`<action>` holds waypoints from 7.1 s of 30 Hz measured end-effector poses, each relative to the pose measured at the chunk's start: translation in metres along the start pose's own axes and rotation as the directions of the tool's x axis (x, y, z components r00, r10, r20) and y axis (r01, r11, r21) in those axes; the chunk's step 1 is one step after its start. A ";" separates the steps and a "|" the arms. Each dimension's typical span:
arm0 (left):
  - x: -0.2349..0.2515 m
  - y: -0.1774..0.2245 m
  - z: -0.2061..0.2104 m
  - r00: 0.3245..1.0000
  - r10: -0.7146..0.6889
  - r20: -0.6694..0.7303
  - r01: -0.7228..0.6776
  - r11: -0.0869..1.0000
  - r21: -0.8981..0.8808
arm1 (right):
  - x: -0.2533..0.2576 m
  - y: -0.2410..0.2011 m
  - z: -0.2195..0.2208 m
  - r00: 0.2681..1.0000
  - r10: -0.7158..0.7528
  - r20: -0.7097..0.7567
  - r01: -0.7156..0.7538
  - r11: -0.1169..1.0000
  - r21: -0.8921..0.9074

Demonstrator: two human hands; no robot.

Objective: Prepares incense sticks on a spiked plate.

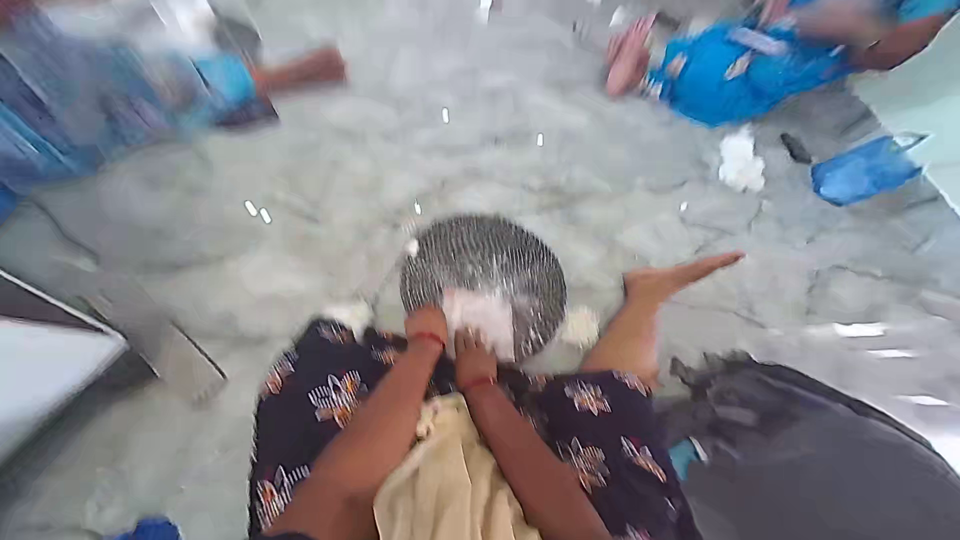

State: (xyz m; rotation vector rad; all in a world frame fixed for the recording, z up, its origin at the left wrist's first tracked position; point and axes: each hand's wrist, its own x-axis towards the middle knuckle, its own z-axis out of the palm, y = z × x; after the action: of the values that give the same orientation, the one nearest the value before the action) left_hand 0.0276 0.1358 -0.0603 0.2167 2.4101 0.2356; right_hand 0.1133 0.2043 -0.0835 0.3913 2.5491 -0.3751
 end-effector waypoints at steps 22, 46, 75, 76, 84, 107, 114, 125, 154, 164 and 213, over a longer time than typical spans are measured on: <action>0.010 -0.002 0.014 0.997 -0.018 -0.081 0.027 0.993 0.115 | 0.008 0.013 -0.023 0.997 -0.072 0.021 0.073 0.997 -0.033; 0.013 -0.002 0.014 0.997 0.011 -0.075 -0.002 0.993 0.117 | 0.022 0.008 -0.005 0.999 -0.043 0.015 0.044 0.998 -0.055; 0.016 -0.007 0.014 0.993 0.025 -0.115 -0.015 0.997 0.080 | 0.031 0.005 -0.022 0.996 -0.077 0.038 0.080 0.993 -0.082; 0.018 -0.007 0.014 0.993 0.015 -0.117 -0.005 0.996 0.085 | 0.033 0.006 -0.020 0.996 -0.077 0.042 0.080 0.994 -0.079; 0.009 -0.005 0.020 0.996 0.024 -0.089 -0.009 0.988 0.156 | 0.011 -0.005 0.007 1.000 -0.006 -0.010 0.006 1.000 -0.004; 0.011 -0.005 0.015 0.996 0.044 -0.082 -0.032 0.990 0.136 | 0.012 0.002 -0.017 0.998 -0.055 0.018 0.055 0.998 -0.020; 0.017 -0.005 0.019 0.995 0.043 -0.086 -0.030 0.989 0.144 | 0.022 0.006 0.001 1.000 -0.027 -0.008 0.027 0.999 -0.033; 0.010 -0.007 0.013 0.995 0.020 -0.103 -0.011 0.996 0.089 | 0.021 0.002 -0.019 0.997 -0.072 0.027 0.072 0.997 -0.015; 0.006 -0.006 0.016 0.993 0.047 -0.105 -0.033 0.992 0.125 | 0.005 -0.006 -0.005 0.999 -0.025 -0.041 0.028 0.998 0.058; 0.008 -0.003 0.019 0.996 0.038 -0.077 -0.025 0.986 0.167 | 0.018 0.004 0.007 1.000 -0.015 -0.019 0.014 0.999 -0.034; 0.013 -0.007 0.023 0.991 0.055 -0.119 -0.027 0.974 0.224 | 0.029 0.012 -0.001 0.998 -0.060 -0.007 0.060 0.998 -0.015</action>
State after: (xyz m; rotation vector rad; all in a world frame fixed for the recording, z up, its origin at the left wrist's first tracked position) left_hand 0.0322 0.1348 -0.0868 0.3629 2.5577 -0.0035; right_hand 0.0932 0.2214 -0.1000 0.3112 2.5741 -0.3772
